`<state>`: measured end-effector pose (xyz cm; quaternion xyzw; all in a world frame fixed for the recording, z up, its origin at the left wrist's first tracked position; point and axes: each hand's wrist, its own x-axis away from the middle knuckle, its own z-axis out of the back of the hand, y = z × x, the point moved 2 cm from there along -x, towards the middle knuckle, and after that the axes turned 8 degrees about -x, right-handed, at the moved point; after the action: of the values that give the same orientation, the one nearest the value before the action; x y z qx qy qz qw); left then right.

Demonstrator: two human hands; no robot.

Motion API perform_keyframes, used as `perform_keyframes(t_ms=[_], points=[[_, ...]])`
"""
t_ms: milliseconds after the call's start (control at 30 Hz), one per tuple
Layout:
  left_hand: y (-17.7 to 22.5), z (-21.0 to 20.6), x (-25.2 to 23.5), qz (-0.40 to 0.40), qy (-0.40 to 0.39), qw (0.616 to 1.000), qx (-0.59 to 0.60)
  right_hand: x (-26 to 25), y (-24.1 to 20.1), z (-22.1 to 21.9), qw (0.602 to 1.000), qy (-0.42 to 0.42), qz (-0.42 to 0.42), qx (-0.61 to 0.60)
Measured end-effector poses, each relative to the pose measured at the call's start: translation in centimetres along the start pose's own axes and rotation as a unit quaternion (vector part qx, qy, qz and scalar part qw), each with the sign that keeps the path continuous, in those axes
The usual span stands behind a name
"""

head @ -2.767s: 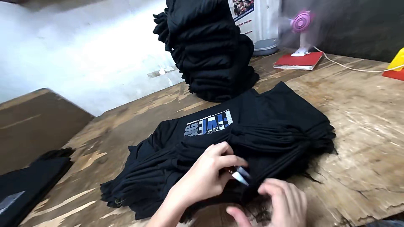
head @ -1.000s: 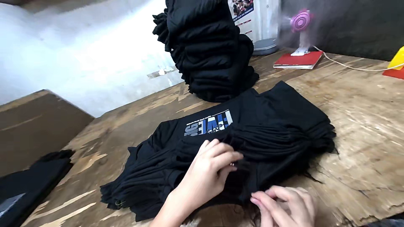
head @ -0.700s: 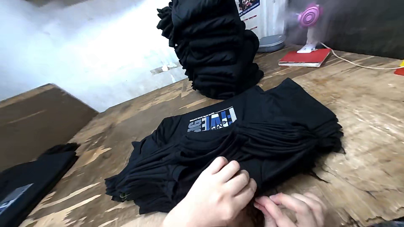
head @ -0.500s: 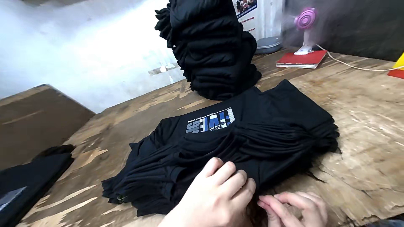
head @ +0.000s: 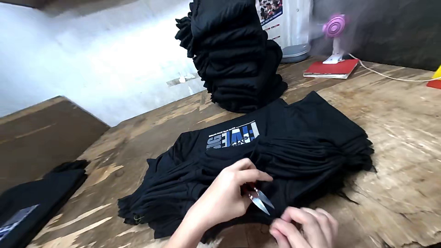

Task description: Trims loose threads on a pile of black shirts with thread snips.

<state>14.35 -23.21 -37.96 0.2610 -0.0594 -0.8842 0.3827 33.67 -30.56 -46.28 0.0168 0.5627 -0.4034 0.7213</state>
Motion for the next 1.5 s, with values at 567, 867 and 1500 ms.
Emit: perform_keyframes(t_ms=[567,867,1500], points=[[0.3,-0.9,-0.6,0.002,0.095,0.995,0.013,-1.0,1.1,0.6,0.99,0.076,-0.047,0.111],[3.0,-0.6,1.9,-0.106,0.137,0.973,-0.153,0.1,0.9,2.2,0.996,0.061,-0.067,0.019],[2.1,-0.7,2.8,-0.072,0.117,0.987,-0.083,0.6,1.2,1.9,0.992,0.061,0.002,-0.115]])
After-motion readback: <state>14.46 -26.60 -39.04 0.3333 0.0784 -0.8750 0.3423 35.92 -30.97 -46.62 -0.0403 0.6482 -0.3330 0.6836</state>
